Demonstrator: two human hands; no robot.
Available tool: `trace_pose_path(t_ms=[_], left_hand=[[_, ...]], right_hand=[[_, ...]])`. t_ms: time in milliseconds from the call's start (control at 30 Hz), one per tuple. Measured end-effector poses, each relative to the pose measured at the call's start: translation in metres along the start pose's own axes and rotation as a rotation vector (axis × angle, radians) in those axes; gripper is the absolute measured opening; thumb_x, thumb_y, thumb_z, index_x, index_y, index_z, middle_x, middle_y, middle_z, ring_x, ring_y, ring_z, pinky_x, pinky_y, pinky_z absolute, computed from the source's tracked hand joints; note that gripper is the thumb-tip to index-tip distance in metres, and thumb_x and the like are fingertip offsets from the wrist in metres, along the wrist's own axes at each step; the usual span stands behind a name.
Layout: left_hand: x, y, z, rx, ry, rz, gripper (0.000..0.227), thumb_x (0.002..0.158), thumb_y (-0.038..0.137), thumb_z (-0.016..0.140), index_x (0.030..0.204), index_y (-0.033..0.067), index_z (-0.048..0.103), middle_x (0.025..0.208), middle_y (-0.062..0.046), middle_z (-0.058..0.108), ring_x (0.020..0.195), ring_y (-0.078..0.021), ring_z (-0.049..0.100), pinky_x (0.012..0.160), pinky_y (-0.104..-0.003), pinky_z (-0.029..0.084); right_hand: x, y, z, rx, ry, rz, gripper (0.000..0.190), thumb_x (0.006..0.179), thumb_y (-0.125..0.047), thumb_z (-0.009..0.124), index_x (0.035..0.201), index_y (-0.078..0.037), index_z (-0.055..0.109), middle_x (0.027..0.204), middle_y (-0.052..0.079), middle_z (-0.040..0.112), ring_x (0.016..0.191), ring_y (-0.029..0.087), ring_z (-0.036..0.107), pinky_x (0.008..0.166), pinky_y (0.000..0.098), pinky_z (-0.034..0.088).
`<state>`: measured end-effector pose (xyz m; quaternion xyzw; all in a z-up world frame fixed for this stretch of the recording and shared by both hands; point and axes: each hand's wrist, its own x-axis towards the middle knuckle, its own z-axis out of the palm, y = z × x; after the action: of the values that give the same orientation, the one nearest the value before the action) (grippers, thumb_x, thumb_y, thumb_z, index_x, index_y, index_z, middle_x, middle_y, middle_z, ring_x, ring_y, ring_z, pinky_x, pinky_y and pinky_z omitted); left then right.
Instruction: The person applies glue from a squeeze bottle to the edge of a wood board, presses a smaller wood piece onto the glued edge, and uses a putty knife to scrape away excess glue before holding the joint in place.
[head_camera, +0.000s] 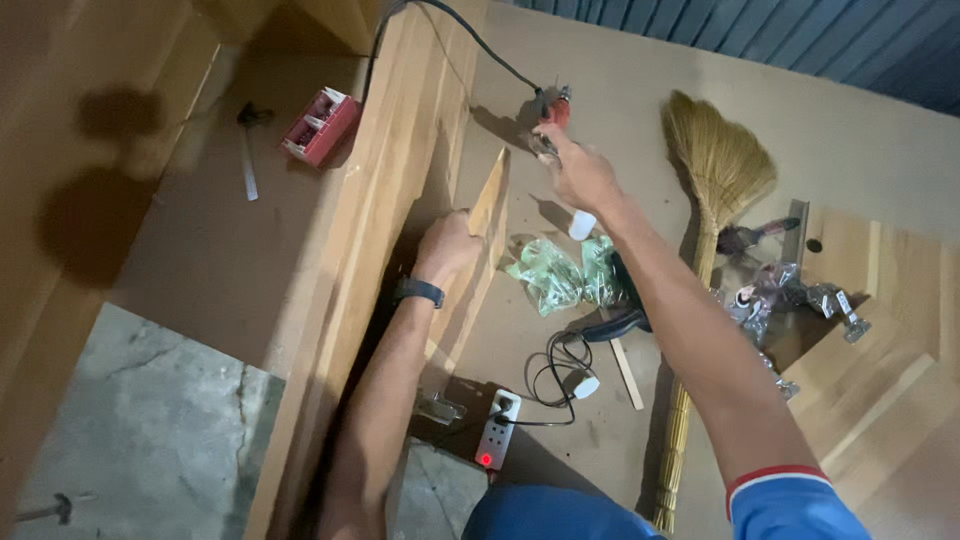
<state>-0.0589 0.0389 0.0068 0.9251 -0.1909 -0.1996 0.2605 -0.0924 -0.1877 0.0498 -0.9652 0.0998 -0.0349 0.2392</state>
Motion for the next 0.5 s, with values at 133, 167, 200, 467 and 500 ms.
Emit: trace_pose_path(t_ms=[133, 167, 200, 467, 500], left_hand=[[-0.015, 0.017, -0.015, 0.001, -0.061, -0.074, 0.054, 0.084, 0.031, 0.057, 0.131, 0.0049, 0.066, 0.123, -0.024, 0.070, 0.120, -0.0410, 0.066, 0.094, -0.059, 0.056], [-0.021, 0.023, -0.020, -0.036, -0.086, -0.067, 0.056, 0.086, 0.028, 0.056, 0.134, -0.0002, 0.063, 0.125, -0.028, 0.069, 0.121, -0.0434, 0.065, 0.096, -0.060, 0.055], [-0.015, 0.018, -0.016, -0.039, -0.090, -0.060, 0.056, 0.086, 0.028, 0.056, 0.134, -0.0002, 0.063, 0.125, -0.028, 0.069, 0.121, -0.0434, 0.065, 0.096, -0.060, 0.055], [-0.029, 0.030, -0.025, -0.117, -0.064, -0.078, 0.062, 0.090, 0.021, 0.056, 0.149, 0.0013, 0.050, 0.129, -0.031, 0.066, 0.119, -0.0416, 0.066, 0.095, -0.061, 0.055], [-0.026, 0.026, -0.020, -0.118, -0.066, -0.077, 0.062, 0.090, 0.021, 0.056, 0.149, 0.0013, 0.050, 0.129, -0.031, 0.066, 0.119, -0.0416, 0.066, 0.095, -0.061, 0.055]], right_hand=[[0.015, -0.001, 0.001, 0.020, -0.101, 0.036, 0.038, 0.107, -0.012, 0.044, 0.143, -0.026, 0.050, 0.132, 0.013, 0.065, 0.121, 0.040, 0.064, 0.106, 0.0575, 0.046], [0.026, 0.014, 0.008, 0.053, -0.154, -0.004, 0.056, 0.104, -0.003, 0.043, 0.150, -0.036, 0.043, 0.146, 0.011, 0.059, 0.130, 0.039, 0.059, 0.107, 0.0574, 0.047], [0.017, 0.002, -0.001, 0.048, -0.151, 0.003, 0.056, 0.104, -0.003, 0.043, 0.150, -0.036, 0.043, 0.146, 0.011, 0.059, 0.130, 0.039, 0.059, 0.107, 0.0574, 0.047], [0.007, -0.036, -0.018, -0.146, -0.144, -0.035, 0.070, 0.102, 0.006, 0.049, 0.159, -0.032, 0.038, 0.145, 0.008, 0.054, 0.130, 0.032, 0.058, 0.102, 0.0513, 0.052], [0.012, -0.028, -0.012, -0.147, -0.145, -0.033, 0.070, 0.102, 0.006, 0.049, 0.159, -0.032, 0.038, 0.145, 0.008, 0.054, 0.130, 0.032, 0.058, 0.102, 0.0513, 0.052]])
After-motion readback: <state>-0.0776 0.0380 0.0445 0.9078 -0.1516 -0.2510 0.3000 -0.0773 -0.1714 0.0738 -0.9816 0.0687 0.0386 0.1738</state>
